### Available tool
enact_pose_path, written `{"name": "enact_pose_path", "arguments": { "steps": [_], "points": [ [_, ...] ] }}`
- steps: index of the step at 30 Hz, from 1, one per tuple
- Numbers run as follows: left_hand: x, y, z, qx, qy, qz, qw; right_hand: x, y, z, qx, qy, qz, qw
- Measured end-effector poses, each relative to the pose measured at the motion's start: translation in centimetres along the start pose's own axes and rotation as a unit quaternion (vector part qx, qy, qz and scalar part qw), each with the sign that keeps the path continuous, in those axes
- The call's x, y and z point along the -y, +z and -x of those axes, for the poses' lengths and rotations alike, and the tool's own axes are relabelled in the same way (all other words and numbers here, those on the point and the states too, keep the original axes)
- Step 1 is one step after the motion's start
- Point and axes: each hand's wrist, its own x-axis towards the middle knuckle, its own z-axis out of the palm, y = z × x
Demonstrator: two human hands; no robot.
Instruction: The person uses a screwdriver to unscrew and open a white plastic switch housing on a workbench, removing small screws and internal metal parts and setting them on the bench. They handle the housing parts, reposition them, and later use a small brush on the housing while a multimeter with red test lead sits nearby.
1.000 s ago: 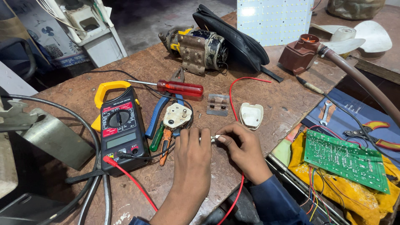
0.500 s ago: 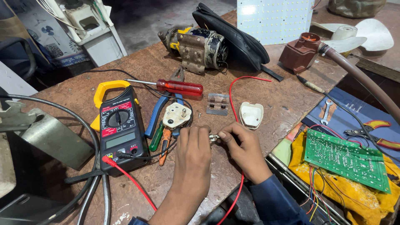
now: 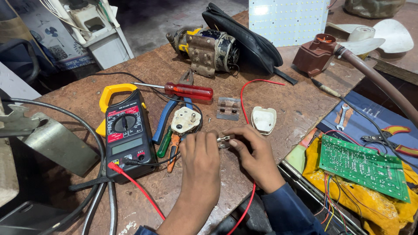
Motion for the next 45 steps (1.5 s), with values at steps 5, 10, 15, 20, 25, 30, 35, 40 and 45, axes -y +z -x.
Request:
{"name": "enact_pose_path", "arguments": {
  "steps": [5,10,15,20,25,30,35,40,45],
  "points": [
    [0.1,0.1,0.0,0.011,0.009,0.003,1.000,0.0,0.1,-0.1,-0.007,0.025,0.016,1.000],
    [0.0,0.0,0.0,0.006,0.005,0.011,1.000,-0.4,-0.1,-0.1,0.002,-0.004,0.034,0.999],
    [0.3,-0.1,0.0,-0.002,-0.011,0.036,0.999,-0.6,0.2,-0.4,0.000,-0.040,0.034,0.999],
    [1.2,0.4,-0.5,-0.016,-0.132,0.052,0.990,-0.5,0.5,-0.4,0.017,-0.055,0.093,0.994],
    [1.5,0.6,-0.6,-0.014,-0.138,0.061,0.988,-0.4,0.8,-0.4,0.037,-0.066,0.117,0.990],
    [1.7,0.7,-0.7,0.006,-0.139,0.080,0.987,-0.2,0.6,0.0,0.013,-0.003,0.087,0.996],
    [1.9,0.8,-0.9,0.029,-0.131,0.090,0.987,0.0,0.4,0.0,0.000,0.002,0.089,0.996],
    [1.5,0.5,-0.7,0.018,-0.088,0.044,0.995,-0.1,0.6,-0.3,-0.015,0.020,0.075,0.997],
    [0.7,0.4,-0.3,0.093,-0.105,-0.065,0.988,-0.2,0.5,-0.2,-0.022,0.022,0.079,0.996]
  ]
}}
